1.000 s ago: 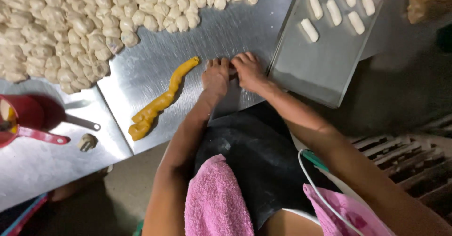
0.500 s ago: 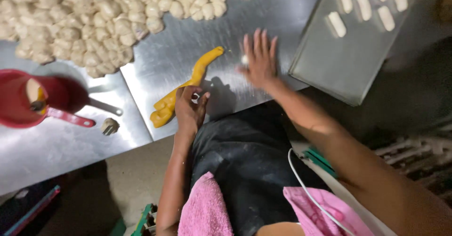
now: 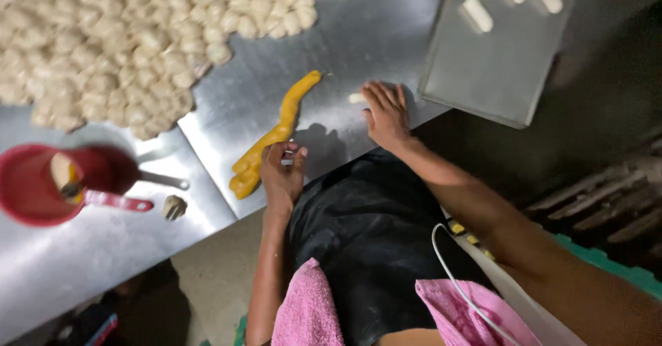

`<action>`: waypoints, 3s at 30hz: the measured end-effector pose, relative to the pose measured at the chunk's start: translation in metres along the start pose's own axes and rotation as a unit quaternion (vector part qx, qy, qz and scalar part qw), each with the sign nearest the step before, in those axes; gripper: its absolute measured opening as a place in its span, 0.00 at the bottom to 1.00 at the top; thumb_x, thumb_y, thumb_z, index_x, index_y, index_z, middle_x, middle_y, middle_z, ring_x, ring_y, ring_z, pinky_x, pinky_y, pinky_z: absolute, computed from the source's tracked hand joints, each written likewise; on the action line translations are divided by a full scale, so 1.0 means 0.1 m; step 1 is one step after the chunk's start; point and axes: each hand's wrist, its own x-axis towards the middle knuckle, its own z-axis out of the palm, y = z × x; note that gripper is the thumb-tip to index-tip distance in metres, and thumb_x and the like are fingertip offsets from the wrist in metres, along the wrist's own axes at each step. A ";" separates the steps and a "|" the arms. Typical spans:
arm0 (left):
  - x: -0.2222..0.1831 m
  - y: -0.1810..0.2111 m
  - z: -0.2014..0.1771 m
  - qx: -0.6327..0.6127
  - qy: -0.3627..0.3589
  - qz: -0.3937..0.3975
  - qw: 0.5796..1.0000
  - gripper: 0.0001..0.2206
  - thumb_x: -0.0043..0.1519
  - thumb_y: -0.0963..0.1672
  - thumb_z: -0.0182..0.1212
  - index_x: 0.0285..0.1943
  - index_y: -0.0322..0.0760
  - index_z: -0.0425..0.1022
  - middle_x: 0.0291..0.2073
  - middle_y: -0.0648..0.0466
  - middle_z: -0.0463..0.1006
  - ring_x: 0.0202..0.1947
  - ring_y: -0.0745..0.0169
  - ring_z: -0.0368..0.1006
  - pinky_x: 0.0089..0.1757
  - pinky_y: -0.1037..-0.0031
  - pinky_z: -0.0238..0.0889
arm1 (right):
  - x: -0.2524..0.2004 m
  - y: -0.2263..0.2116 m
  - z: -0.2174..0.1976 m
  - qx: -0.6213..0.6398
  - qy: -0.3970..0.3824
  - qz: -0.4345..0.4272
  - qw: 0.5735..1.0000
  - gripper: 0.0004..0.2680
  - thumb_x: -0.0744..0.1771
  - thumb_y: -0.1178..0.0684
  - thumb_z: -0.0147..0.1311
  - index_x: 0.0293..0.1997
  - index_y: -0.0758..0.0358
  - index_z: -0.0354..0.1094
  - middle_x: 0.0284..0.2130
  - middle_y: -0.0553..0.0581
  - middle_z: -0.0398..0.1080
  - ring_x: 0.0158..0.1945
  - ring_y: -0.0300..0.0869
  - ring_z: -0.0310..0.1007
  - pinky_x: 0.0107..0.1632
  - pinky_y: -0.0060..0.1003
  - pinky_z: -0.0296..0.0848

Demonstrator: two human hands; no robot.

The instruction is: Rolling and portioning dough pieces onto a baking tray in a bakery production area.

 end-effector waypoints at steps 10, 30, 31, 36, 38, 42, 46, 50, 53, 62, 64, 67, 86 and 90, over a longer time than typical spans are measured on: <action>0.54 0.82 1.04 0.052 -0.106 0.096 0.988 0.09 0.60 0.41 0.71 0.44 0.31 0.76 0.41 0.46 0.76 0.33 0.59 0.76 0.31 0.72 0.73 | 0.12 1.11 -0.61 0.829 -0.045 0.172 0.531 0.12 0.71 0.54 0.50 0.62 0.67 0.66 0.50 0.64 0.76 0.50 0.52 0.80 0.53 0.49 0.78; 2.17 1.30 4.35 0.332 -0.264 0.510 0.748 0.16 0.57 0.41 0.60 0.55 0.40 0.77 0.52 0.49 0.75 0.54 0.44 0.70 0.48 0.57 0.69 | 0.22 3.07 -1.26 0.101 0.338 0.168 0.921 0.09 0.66 0.57 0.64 0.50 0.63 0.74 0.36 0.60 0.75 0.38 0.53 0.73 0.43 0.47 0.69; 2.22 1.28 4.40 0.347 -0.299 0.480 0.748 0.14 0.60 0.41 0.59 0.55 0.39 0.77 0.50 0.50 0.75 0.53 0.45 0.70 0.49 0.57 0.70 | 0.28 3.05 -1.33 0.030 0.339 0.149 0.928 0.10 0.64 0.56 0.65 0.48 0.59 0.75 0.35 0.58 0.75 0.40 0.55 0.71 0.44 0.51 0.65; 2.29 1.40 4.38 0.349 -0.285 0.498 0.741 0.12 0.60 0.42 0.59 0.53 0.43 0.77 0.51 0.53 0.75 0.55 0.48 0.70 0.51 0.59 0.71 | 0.31 3.07 -1.26 0.048 0.308 0.172 0.935 0.09 0.65 0.55 0.64 0.49 0.57 0.75 0.40 0.55 0.73 0.46 0.53 0.70 0.50 0.51 0.62; 2.30 1.44 4.36 0.366 -0.281 0.488 0.741 0.12 0.58 0.42 0.58 0.50 0.44 0.77 0.52 0.53 0.76 0.55 0.48 0.70 0.50 0.60 0.71 | 0.32 3.04 -1.30 0.039 0.315 0.158 0.935 0.09 0.65 0.55 0.64 0.50 0.57 0.75 0.42 0.55 0.73 0.48 0.53 0.69 0.51 0.51 0.63; 2.42 1.50 4.44 0.393 -0.309 0.435 0.749 0.14 0.62 0.43 0.59 0.56 0.39 0.77 0.51 0.49 0.75 0.54 0.44 0.69 0.45 0.54 0.71 | 0.33 3.08 -1.30 0.030 0.294 0.164 0.941 0.08 0.67 0.54 0.64 0.50 0.54 0.76 0.42 0.53 0.72 0.49 0.52 0.69 0.52 0.51 0.62; 2.72 1.60 4.60 0.366 -0.221 0.533 0.730 0.17 0.59 0.42 0.59 0.58 0.46 0.77 0.59 0.50 0.74 0.61 0.45 0.67 0.47 0.55 0.70 | 0.26 2.99 -1.38 0.005 0.303 0.159 0.940 0.19 0.66 0.52 0.65 0.62 0.65 0.66 0.53 0.63 0.68 0.55 0.56 0.67 0.54 0.52 0.61; 2.84 1.54 4.81 0.429 -0.303 0.440 0.728 0.13 0.62 0.43 0.60 0.56 0.48 0.78 0.57 0.55 0.74 0.64 0.42 0.65 0.53 0.52 0.69 | 0.14 2.83 -1.49 0.055 0.267 0.217 0.937 0.19 0.65 0.55 0.65 0.62 0.58 0.66 0.54 0.59 0.69 0.56 0.54 0.69 0.54 0.51 0.62; 2.74 1.55 4.76 0.506 -0.333 0.332 0.723 0.19 0.57 0.50 0.64 0.57 0.46 0.76 0.58 0.50 0.72 0.66 0.42 0.62 0.55 0.51 0.65 | 0.07 2.73 -1.45 0.048 0.284 0.151 0.946 0.15 0.70 0.57 0.63 0.63 0.62 0.66 0.55 0.61 0.69 0.56 0.54 0.67 0.56 0.52 0.63; 1.14 1.08 2.19 0.268 -0.081 0.245 0.928 0.16 0.62 0.42 0.68 0.60 0.43 0.78 0.57 0.48 0.75 0.58 0.43 0.72 0.53 0.58 0.71 | 0.65 1.61 -1.07 0.187 0.206 -0.019 0.961 0.11 0.71 0.58 0.59 0.60 0.63 0.69 0.54 0.60 0.71 0.57 0.57 0.69 0.61 0.51 0.65; 0.64 0.56 1.51 0.287 0.013 0.100 0.953 0.16 0.62 0.41 0.66 0.60 0.39 0.77 0.58 0.44 0.75 0.55 0.44 0.73 0.53 0.58 0.69 | 0.82 1.18 -0.95 0.186 0.149 -0.123 0.963 0.12 0.68 0.58 0.60 0.59 0.65 0.71 0.54 0.61 0.71 0.58 0.56 0.68 0.60 0.54 0.65; 0.02 0.03 0.57 0.396 0.113 0.099 0.906 0.21 0.65 0.42 0.66 0.67 0.38 0.70 0.62 0.38 0.71 0.63 0.34 0.67 0.59 0.49 0.62 | 1.04 0.64 -0.48 0.170 0.059 -0.253 0.951 0.16 0.67 0.56 0.62 0.62 0.61 0.69 0.58 0.57 0.68 0.63 0.54 0.65 0.65 0.53 0.64; 0.44 -0.14 -0.46 0.382 0.106 0.145 0.907 0.20 0.65 0.53 0.65 0.63 0.49 0.73 0.42 0.47 0.71 0.44 0.44 0.67 0.42 0.53 0.61 | 1.09 -0.58 0.00 -0.014 -0.049 -0.246 0.968 0.13 0.65 0.47 0.65 0.53 0.50 0.72 0.48 0.53 0.68 0.57 0.50 0.63 0.56 0.54 0.57; 0.91 -0.14 -0.45 0.383 0.163 0.232 0.879 0.27 0.53 0.54 0.68 0.58 0.40 0.73 0.51 0.38 0.72 0.52 0.36 0.68 0.44 0.48 0.62 | 1.05 -0.40 -0.28 0.028 0.020 -0.202 0.979 0.23 0.62 0.52 0.66 0.63 0.66 0.68 0.58 0.63 0.67 0.62 0.58 0.61 0.59 0.56 0.56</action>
